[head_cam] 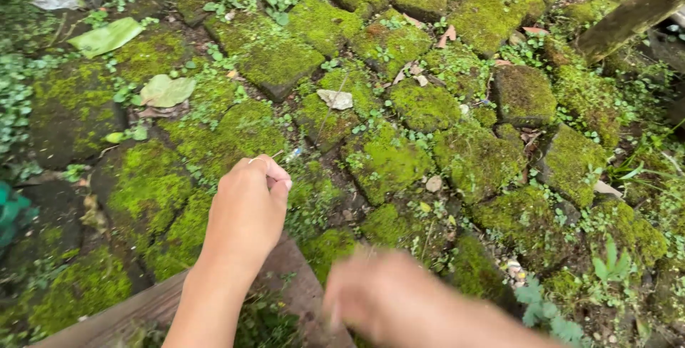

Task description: The person is weeding a mossy brick patio, pulling small weeds by hand and placing them into a dustpan.

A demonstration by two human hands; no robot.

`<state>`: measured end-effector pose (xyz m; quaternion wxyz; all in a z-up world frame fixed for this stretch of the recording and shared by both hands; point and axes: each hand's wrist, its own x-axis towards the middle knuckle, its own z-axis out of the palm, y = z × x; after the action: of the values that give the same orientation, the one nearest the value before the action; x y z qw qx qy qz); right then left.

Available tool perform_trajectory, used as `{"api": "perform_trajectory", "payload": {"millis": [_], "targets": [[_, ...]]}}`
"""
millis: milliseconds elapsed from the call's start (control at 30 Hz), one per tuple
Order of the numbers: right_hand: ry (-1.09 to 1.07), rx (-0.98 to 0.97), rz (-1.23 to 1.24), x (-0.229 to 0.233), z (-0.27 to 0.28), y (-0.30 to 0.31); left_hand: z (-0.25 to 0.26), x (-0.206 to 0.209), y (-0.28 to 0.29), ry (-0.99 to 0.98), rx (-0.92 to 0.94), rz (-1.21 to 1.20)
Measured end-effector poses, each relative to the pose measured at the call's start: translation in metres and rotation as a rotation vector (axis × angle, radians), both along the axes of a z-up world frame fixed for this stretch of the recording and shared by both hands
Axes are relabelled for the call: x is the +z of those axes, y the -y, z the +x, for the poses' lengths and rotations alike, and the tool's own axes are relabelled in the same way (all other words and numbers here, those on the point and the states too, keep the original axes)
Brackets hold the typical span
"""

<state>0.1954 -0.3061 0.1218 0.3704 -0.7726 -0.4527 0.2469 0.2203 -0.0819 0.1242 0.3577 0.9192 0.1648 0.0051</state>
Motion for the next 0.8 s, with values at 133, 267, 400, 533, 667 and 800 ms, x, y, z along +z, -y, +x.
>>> {"api": "perform_trajectory", "payload": {"millis": [133, 267, 400, 533, 667, 800], "targets": [[-0.116, 0.219, 0.081, -0.022, -0.036, -0.008, -0.004, -0.045, -0.018, -0.017, -0.002, 0.122], [-0.059, 0.105, -0.152, 0.014, -0.017, -0.014, -0.001, -0.078, -0.022, -0.045, -0.093, 0.358], [0.164, -0.100, -0.143, 0.023, 0.012, 0.004, 0.008, -0.084, -0.017, -0.077, -0.129, 0.508], [0.213, -0.172, -0.151, 0.032, 0.022, 0.010, 0.017, -0.096, -0.018, -0.125, -0.169, 0.634], [0.160, -0.262, -0.252, 0.032, 0.021, 0.013, 0.016, -0.082, -0.018, -0.045, -0.136, 0.581], [0.170, -0.275, -0.275, 0.026, 0.020, 0.012, 0.009, -0.079, -0.017, -0.105, -0.170, 0.475]]}}
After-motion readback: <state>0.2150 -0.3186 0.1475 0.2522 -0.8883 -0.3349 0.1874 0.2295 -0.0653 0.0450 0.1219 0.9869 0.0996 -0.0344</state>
